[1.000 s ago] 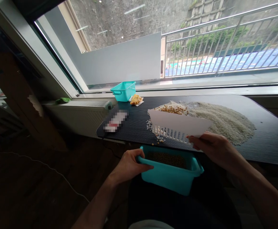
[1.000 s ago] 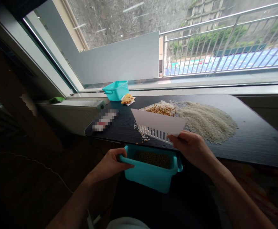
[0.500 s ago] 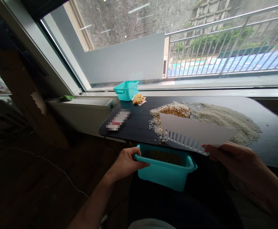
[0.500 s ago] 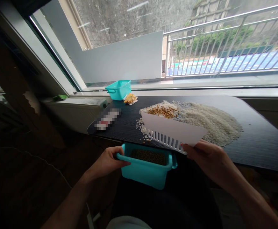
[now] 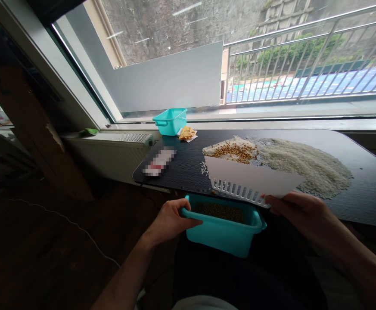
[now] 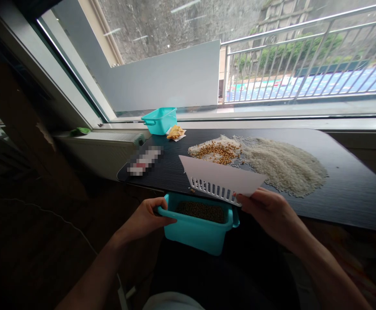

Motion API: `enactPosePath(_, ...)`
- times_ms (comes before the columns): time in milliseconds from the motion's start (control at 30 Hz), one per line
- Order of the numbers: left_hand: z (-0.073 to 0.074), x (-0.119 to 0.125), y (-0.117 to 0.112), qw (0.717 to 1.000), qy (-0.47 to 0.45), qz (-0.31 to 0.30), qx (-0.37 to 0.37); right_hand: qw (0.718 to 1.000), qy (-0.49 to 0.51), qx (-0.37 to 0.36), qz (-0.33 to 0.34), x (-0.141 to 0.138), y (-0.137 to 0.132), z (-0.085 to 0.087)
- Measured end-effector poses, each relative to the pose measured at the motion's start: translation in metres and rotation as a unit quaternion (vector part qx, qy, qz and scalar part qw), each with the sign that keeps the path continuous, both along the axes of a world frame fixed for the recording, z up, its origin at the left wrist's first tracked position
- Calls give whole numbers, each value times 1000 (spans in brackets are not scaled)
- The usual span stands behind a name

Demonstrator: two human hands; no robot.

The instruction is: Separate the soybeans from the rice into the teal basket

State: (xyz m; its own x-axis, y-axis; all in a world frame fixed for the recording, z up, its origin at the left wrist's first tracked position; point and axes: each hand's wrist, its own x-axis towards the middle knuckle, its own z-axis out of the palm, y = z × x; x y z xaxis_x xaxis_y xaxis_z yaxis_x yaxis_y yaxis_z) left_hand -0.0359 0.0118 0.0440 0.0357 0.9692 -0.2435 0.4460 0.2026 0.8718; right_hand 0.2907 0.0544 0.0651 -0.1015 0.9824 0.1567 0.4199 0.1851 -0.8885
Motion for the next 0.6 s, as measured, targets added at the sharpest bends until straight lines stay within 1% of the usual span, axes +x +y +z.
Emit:
enactPosePath(67, 0, 0, 0, 1000, -2, -1, 1, 1000, -3, 2, 17, -2, 0, -1)
enactPosePath(167, 1, -1, 0, 1000, 4, -9, -3, 999, -4, -9, 43, -2, -2, 2)
enactPosePath(233, 1, 0, 0, 1000, 8, -12, -2, 999, -9, -11, 44, -2, -3, 5)
enactPosePath(333, -1, -1, 0, 1000, 7, -8, 2, 999, -29, 21, 9, -1, 2, 4)
enactPosePath(433, -6, -2, 0, 1000, 2, -1, 7, 997, -38, 52, -38, 1, 9, -2)
enactPosePath(600, -8, -2, 0, 1000, -3, 2, 11, 995, -35, 45, -83, 14, 11, -14)
